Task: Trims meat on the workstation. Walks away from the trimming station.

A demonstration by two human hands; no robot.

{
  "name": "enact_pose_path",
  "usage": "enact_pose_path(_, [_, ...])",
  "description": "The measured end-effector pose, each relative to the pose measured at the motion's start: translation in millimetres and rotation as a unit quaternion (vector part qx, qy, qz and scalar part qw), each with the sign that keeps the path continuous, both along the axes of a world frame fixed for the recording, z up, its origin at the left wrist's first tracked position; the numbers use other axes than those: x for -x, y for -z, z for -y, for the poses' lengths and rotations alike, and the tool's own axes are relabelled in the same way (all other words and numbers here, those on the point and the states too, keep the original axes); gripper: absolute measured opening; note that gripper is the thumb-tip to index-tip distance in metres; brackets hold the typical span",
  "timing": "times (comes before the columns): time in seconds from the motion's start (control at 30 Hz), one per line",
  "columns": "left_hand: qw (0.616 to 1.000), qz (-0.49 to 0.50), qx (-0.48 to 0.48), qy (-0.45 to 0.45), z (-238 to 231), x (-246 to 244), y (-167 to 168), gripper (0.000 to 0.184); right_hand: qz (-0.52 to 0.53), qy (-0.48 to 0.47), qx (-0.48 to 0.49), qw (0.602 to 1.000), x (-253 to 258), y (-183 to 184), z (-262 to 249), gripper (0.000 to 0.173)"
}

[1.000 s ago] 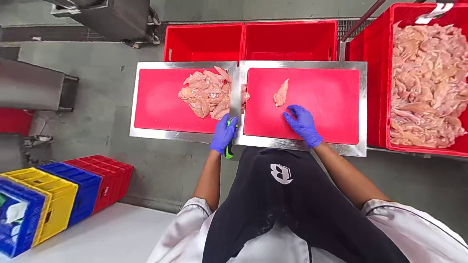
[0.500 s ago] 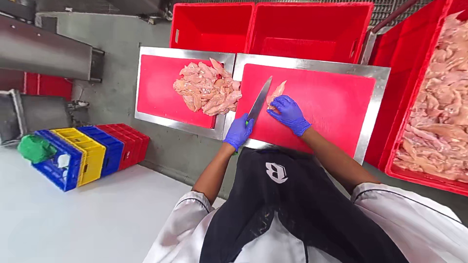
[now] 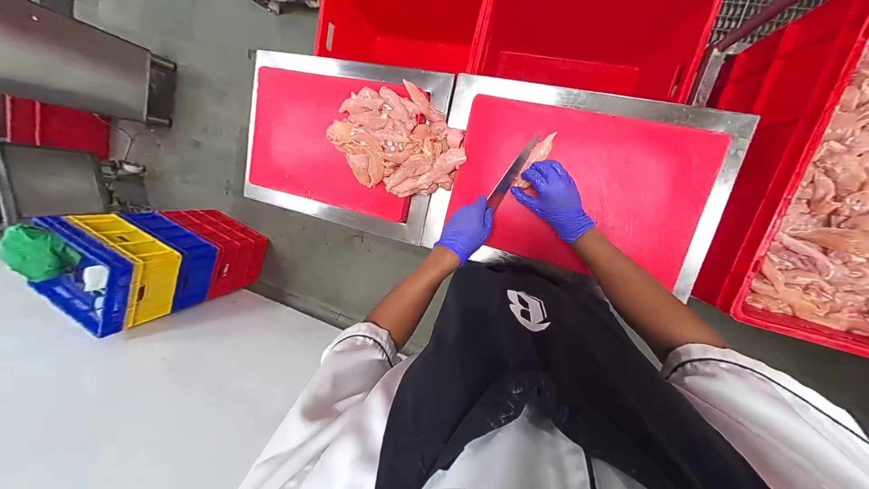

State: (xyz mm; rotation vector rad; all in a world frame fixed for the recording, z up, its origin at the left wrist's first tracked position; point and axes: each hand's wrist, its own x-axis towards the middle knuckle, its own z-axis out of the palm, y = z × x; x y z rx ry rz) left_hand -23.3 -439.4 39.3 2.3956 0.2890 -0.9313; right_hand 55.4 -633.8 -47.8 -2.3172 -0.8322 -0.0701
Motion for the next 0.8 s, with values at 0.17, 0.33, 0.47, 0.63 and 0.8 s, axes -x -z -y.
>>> enact_pose_path(0.17, [0.999, -0.035, -0.010, -0.001, -2, 2, -7, 0.043, -0.064, 0.033, 0.031, 0.997, -13, -14, -14, 0.019])
enact_pose_path(0.33, [0.999, -0.046, -0.008, 0.004, -9, 6, -6, 0.042, -0.121, -0.025, 0.034, 0.992, -22, -26, -3, 0.024])
enact_pose_path(0.47, [0.999, -0.050, -0.012, 0.002, -6, 2, -4, 0.041, -0.119, -0.055, 0.037, 0.991, -25, -28, 4, 0.025])
enact_pose_path(0.63, [0.998, -0.063, -0.026, -0.004, 0, 5, -7, 0.041, -0.094, -0.050, 0.040, 0.994, -25, -30, -8, 0.017])
enact_pose_path(0.8, [0.994, -0.090, -0.057, -0.006, -10, 31, -15, 0.042, -0.148, 0.042, 0.003, 0.988, -14, -27, -6, 0.013])
